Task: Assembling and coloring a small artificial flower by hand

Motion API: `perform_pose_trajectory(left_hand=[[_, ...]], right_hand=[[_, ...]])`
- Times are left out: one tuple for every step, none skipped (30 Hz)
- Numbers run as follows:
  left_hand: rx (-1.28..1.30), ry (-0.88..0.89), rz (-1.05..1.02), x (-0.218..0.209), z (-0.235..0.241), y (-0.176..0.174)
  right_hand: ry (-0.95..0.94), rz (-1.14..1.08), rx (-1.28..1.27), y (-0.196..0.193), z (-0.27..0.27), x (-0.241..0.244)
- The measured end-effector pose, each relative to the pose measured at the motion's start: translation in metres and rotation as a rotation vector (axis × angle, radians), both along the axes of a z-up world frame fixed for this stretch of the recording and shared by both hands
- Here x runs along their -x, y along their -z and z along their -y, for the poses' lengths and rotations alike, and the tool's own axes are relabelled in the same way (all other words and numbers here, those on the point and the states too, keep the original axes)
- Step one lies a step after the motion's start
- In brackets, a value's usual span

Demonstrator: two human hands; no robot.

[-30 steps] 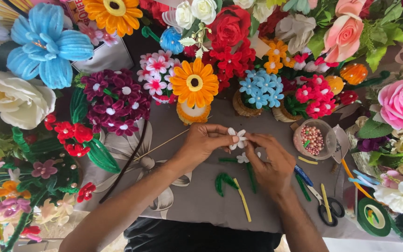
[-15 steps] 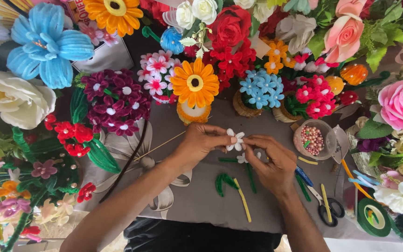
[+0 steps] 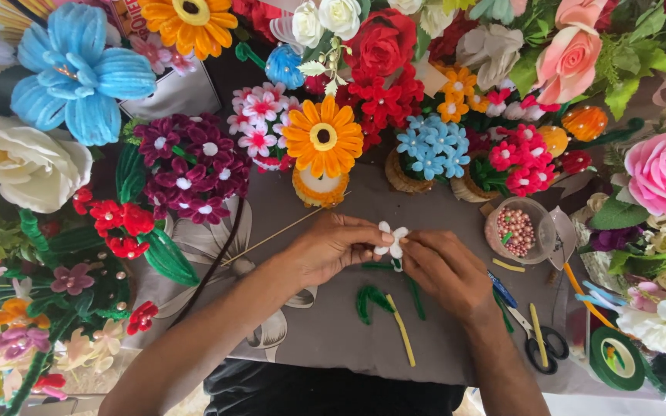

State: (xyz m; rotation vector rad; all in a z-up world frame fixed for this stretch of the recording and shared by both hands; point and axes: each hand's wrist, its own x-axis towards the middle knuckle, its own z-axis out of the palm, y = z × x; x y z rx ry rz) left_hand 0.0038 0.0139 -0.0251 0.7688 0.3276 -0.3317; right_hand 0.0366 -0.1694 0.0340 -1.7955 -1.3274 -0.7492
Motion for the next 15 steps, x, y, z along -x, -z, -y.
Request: perform_pose_trajectory(left_hand=[[0.001, 0.005, 0.002, 0.0, 0.0, 0.001], [0.001, 0.009, 0.003, 0.0, 0.0, 0.001], [0.001, 0.011, 0.004, 0.0, 0.001, 0.002], [-0.013, 0.01, 0.033, -0.001, 0.001, 0.004], [-0.028, 0.006, 0.061, -0.001, 0.001, 0.005], [-0.028, 0.003, 0.061, -0.001, 0.001, 0.007], [-0.065, 0.008, 0.099, -0.001, 0.001, 0.008], [-0.101, 0.012, 0.138, -0.002, 0.001, 0.01], [-0.102, 0.013, 0.138, 0.0, 0.001, 0.005], [-0.156, 0.009, 0.2, 0.001, 0.0, 0.001], [-0.211, 0.004, 0.262, 0.003, 0.0, -0.003], [-0.211, 0.004, 0.262, 0.001, 0.0, -0.001], [-0.288, 0.0, 0.355, 0.0, -0.001, 0.002], [-0.364, -0.005, 0.449, -0.001, -0.001, 0.005], [-0.364, -0.002, 0.448, 0.001, 0.0, -0.004]], right_hand=[[0.022, 0.046, 0.015, 0.006, 0.003, -0.002], [0.044, 0.092, 0.03, 0.013, 0.006, -0.004], [0.046, 0.092, 0.031, 0.014, 0.009, -0.005], [0.023, 0.047, 0.039, 0.015, 0.011, -0.006], [-0.004, 0.0, 0.047, 0.016, 0.012, -0.007], [-0.006, 0.0, 0.047, 0.016, 0.011, -0.007], [-0.001, -0.027, 0.054, 0.015, 0.011, -0.007], [0.004, -0.053, 0.06, 0.015, 0.01, -0.007], [0.004, -0.054, 0.059, 0.015, 0.01, -0.007], [-0.017, -0.156, 0.057, 0.016, 0.011, -0.007], [-0.038, -0.259, 0.056, 0.016, 0.011, -0.008], [-0.038, -0.26, 0.055, 0.018, 0.014, -0.008], [-0.036, -0.45, 0.058, 0.02, 0.017, -0.009], [-0.034, -0.64, 0.062, 0.021, 0.02, -0.011], [-0.032, -0.642, 0.061, 0.024, 0.021, -0.009]])
